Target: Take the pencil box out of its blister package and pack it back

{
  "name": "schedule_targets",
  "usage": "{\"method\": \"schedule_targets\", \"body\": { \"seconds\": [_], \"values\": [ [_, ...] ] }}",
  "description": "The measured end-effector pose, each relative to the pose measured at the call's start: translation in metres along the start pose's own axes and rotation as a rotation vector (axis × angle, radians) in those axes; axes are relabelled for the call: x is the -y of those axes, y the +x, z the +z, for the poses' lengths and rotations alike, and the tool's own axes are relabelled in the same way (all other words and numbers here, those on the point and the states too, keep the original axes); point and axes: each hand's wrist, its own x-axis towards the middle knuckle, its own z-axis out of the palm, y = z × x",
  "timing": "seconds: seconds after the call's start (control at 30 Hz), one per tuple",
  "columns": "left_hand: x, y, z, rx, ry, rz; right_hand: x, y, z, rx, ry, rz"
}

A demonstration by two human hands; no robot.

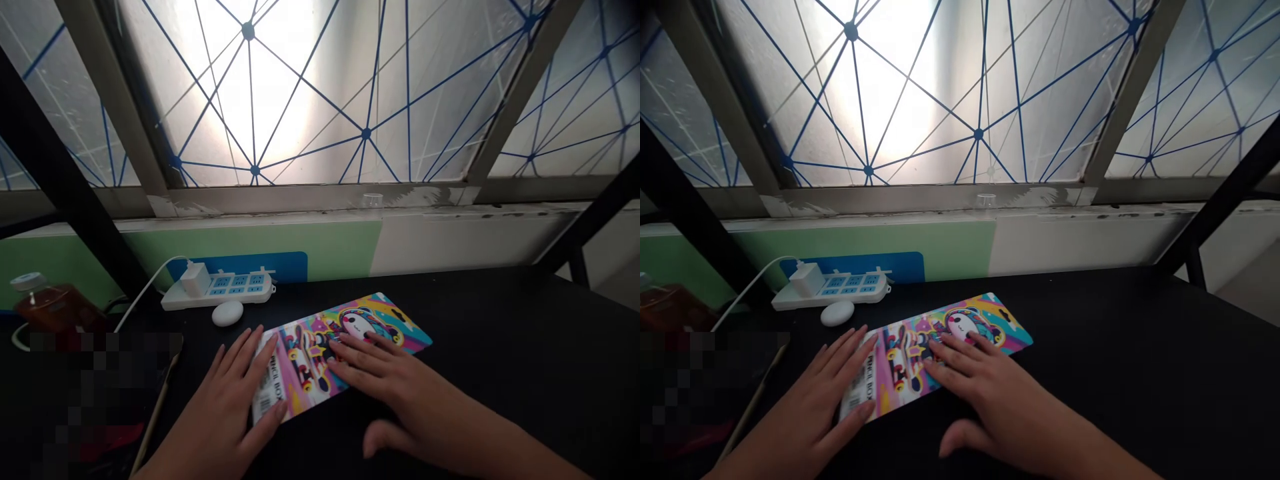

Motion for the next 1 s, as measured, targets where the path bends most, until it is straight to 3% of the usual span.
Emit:
{"method": "schedule_targets", "body": {
  "seconds": [0.17,0.23,0.33,0.47,0.57,0.73,0.9,1.0],
  "values": [
    [0.004,0.002,-0.005,0.027,0.019,-0.004,-0.046,-0.029,-0.014,-0.194,-0.16,0.15],
    [0.003,0.004,-0.007,0.009,0.027,0.017,-0.051,-0.031,-0.013,-0.281,-0.223,0.149],
    [-0.002,0.006,-0.012,-0.029,0.034,0.089,-0.035,-0.019,-0.002,-0.304,-0.303,0.054],
    [-0.009,0.008,-0.02,-0.015,0.022,0.266,-0.008,0.002,0.018,-0.177,-0.359,-0.056],
    [-0.01,0.009,-0.024,-0.017,0.038,0.294,-0.014,0.001,0.023,-0.169,-0.391,-0.055],
    [-0.003,0.008,-0.023,-0.082,-0.01,0.222,-0.059,-0.032,0.02,-0.253,-0.391,0.007],
    [0.002,0.003,-0.015,-0.096,-0.09,0.156,-0.089,-0.077,0.016,-0.243,-0.449,0.077],
    [0.003,0.002,-0.014,-0.097,-0.117,0.14,-0.096,-0.094,0.004,-0.365,-0.522,0.104]
  ]
}}
